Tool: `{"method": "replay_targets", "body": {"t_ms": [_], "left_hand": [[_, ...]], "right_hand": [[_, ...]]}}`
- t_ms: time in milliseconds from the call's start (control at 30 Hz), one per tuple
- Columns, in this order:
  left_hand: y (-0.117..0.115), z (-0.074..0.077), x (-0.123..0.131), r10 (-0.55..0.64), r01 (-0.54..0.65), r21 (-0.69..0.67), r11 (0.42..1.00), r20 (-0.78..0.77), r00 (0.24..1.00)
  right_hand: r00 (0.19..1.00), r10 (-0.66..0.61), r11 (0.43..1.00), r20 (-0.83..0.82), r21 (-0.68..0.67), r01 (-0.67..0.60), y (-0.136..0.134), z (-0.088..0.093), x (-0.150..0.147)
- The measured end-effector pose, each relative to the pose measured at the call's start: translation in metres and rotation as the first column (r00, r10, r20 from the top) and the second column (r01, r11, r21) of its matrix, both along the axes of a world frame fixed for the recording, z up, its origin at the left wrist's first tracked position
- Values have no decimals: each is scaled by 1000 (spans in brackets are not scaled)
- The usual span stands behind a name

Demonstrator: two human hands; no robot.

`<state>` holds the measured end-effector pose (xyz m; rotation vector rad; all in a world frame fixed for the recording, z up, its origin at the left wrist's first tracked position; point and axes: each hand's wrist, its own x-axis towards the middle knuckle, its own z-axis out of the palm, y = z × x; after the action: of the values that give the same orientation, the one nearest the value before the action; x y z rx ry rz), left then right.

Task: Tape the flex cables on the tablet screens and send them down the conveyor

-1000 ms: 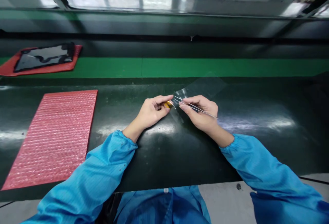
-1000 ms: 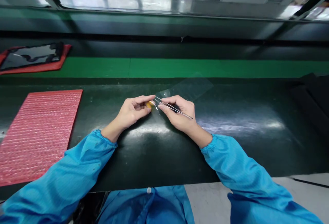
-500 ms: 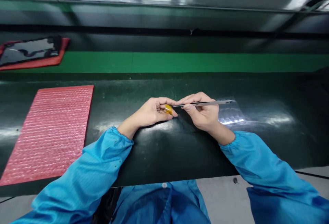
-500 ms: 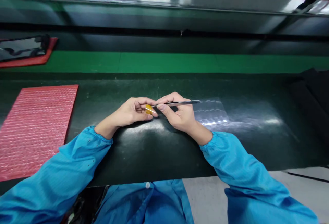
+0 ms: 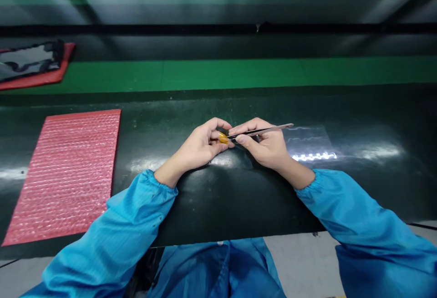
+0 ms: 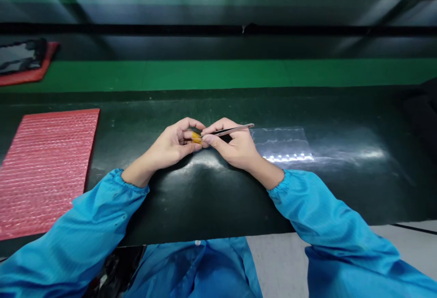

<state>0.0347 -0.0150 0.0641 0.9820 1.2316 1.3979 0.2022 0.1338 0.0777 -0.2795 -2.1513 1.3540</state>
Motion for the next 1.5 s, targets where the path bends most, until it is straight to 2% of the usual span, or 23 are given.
{"method": "replay_targets", "body": {"t_ms": [133,233,367,467,633,800,1033,1500], "left_hand": [[1,-2,4,47,-47,2,999,-26,999],[2,-5,7,136,-139,-22,990,-95,986],[4,-7,8,241,-247,-55,967,-101,965],[5,-6,7,273,-279,-85,957,-69,959],[5,-3,7,276,-285,-107,952,-91,957],[4,-1,7,271,-283,-102,954,-112,956],[4,2,6,246,-263,-81,961,-176,953],[3,4,6,237,-257,-72,964,-215,947]], "right_hand": [[999,39,993,17,-116,-37,0,0,-2],[998,61,981,21,-187,-56,2,-5,-4],[999,28,980,17,-197,-24,5,-8,-4],[1000,0,987,14,-161,2,6,-8,-2],[999,-40,998,10,-52,41,5,-4,0],[999,-44,999,10,-23,44,5,-3,0],[999,-29,998,45,-54,32,6,-4,0],[1000,-26,991,-17,-135,23,6,-6,-1]]}}
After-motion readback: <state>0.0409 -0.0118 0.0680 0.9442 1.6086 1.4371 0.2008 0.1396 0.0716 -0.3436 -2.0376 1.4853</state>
